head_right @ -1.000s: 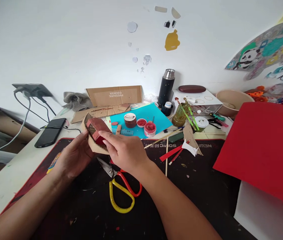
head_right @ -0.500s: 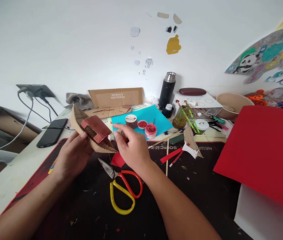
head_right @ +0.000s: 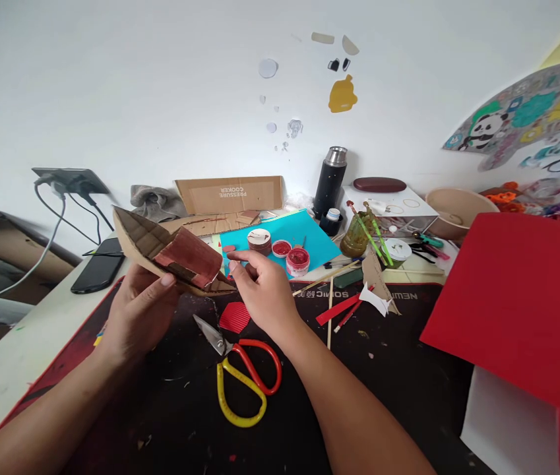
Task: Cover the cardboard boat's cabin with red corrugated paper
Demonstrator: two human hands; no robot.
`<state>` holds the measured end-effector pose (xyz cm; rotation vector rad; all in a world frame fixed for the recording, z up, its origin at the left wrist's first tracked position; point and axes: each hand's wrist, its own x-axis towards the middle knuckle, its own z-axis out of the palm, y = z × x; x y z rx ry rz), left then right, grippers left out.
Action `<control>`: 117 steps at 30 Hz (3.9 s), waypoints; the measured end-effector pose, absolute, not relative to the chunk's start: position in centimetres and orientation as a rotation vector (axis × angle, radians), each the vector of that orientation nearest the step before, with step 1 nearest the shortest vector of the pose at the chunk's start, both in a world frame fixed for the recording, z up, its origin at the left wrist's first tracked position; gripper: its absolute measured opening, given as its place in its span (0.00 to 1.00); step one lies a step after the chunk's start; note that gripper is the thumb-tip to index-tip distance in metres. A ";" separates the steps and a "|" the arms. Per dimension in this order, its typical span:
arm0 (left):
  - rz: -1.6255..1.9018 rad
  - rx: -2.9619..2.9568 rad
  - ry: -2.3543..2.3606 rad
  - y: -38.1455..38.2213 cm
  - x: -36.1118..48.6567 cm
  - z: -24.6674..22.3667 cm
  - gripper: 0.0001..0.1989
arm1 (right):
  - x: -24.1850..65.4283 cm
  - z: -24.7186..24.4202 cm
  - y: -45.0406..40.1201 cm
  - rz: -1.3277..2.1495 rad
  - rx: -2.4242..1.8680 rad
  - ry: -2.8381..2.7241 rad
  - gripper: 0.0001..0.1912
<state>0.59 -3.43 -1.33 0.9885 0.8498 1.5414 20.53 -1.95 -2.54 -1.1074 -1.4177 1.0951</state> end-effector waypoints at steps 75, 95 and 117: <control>1.559 1.494 0.993 -5.4 -0.1 -3.3 0.37 | 20.1 -2.2 -1.7 1.744 -0.842 -0.836 0.31; 1.577 1.709 0.900 -4.6 -0.7 -4.0 0.40 | 19.9 -2.1 -2.2 1.829 -0.826 -0.835 0.33; 1.225 0.726 0.827 -2.4 -0.1 -1.6 0.18 | 20.1 -1.4 -3.1 0.847 -1.022 -1.501 0.08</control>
